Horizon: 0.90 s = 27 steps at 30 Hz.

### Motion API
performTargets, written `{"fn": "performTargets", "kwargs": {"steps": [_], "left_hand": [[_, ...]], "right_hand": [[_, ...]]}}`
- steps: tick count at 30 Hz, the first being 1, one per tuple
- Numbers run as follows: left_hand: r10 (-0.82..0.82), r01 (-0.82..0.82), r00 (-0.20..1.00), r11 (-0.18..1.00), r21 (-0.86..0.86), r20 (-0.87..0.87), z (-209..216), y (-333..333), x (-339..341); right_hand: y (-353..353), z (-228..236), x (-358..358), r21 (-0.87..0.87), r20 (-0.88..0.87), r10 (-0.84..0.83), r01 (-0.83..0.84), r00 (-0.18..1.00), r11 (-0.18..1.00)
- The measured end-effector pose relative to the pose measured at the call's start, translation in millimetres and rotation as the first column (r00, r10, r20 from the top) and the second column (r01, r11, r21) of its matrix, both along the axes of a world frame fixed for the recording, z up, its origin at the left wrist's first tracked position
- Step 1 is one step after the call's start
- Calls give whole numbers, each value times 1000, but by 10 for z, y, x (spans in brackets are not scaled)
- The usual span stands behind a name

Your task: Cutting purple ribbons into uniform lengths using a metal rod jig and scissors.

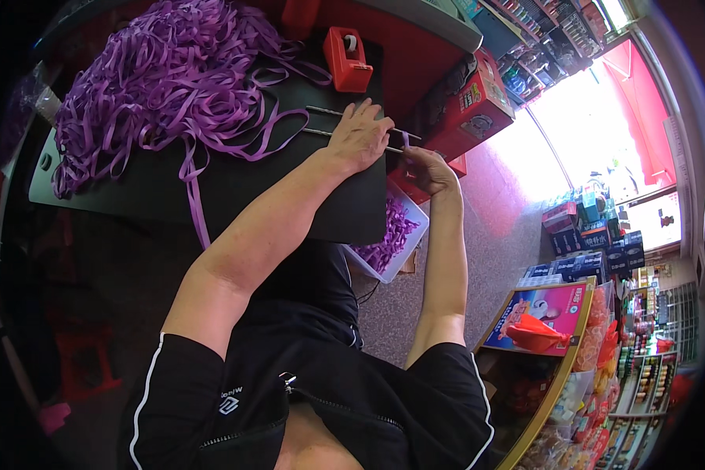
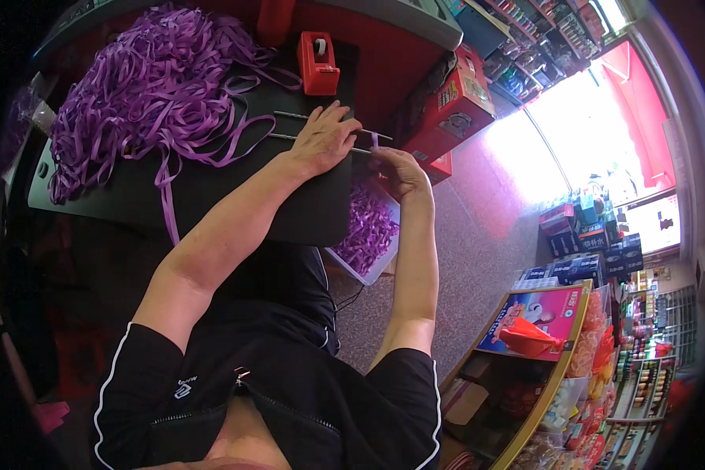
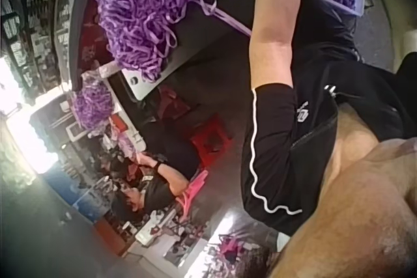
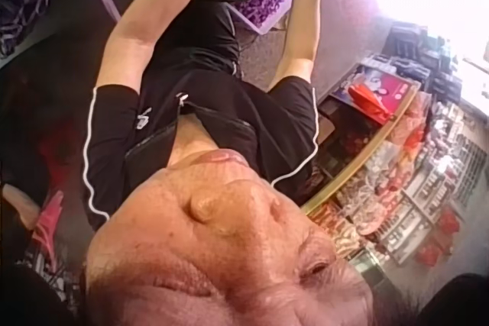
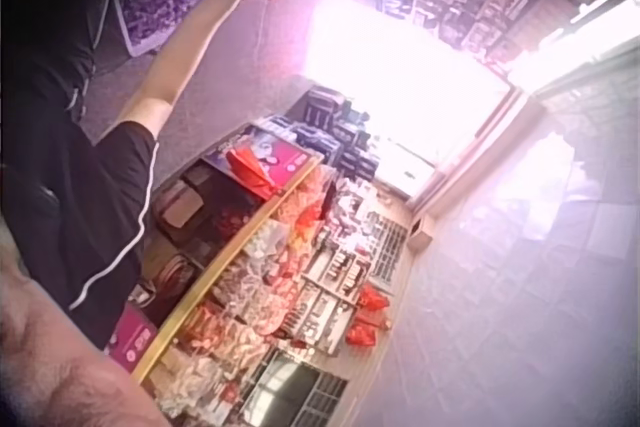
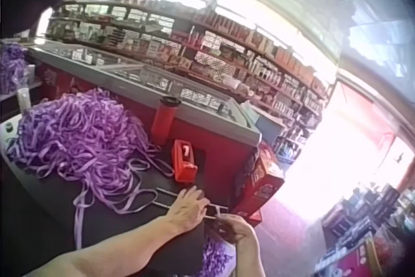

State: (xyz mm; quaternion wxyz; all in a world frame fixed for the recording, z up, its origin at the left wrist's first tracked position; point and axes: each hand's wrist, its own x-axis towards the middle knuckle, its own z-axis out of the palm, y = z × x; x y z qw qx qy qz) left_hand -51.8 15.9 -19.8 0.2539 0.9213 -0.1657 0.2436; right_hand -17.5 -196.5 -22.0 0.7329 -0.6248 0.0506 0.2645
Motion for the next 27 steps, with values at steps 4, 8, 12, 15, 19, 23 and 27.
{"fn": "performTargets", "kwargs": {"steps": [4,8,12,15,19,23,27], "left_hand": [[5,-5,1000,1000,6,-10,7,-10,6],[-9,9,1000,1000,-3,-14,8,-39,14],[7,-6,1000,1000,10,-25,16,4,8],[0,0,1000,1000,-6,9,10,-17,5],[6,-6,1000,1000,4,11,-18,-16,29],[15,-15,999,1000,3,31,-63,-7,31],[15,-15,999,1000,6,34,-39,-37,33]], "right_hand": [[-64,85,74,-206,55,33,-21,998,978],[-128,52,282,-293,355,-59,171,933,941],[162,169,306,-298,365,89,26,927,954],[160,89,394,-213,269,82,-24,960,977],[86,46,400,-133,210,10,19,978,991],[176,128,247,-104,131,-70,84,989,991],[-6,161,157,-178,52,-106,114,993,977]]}}
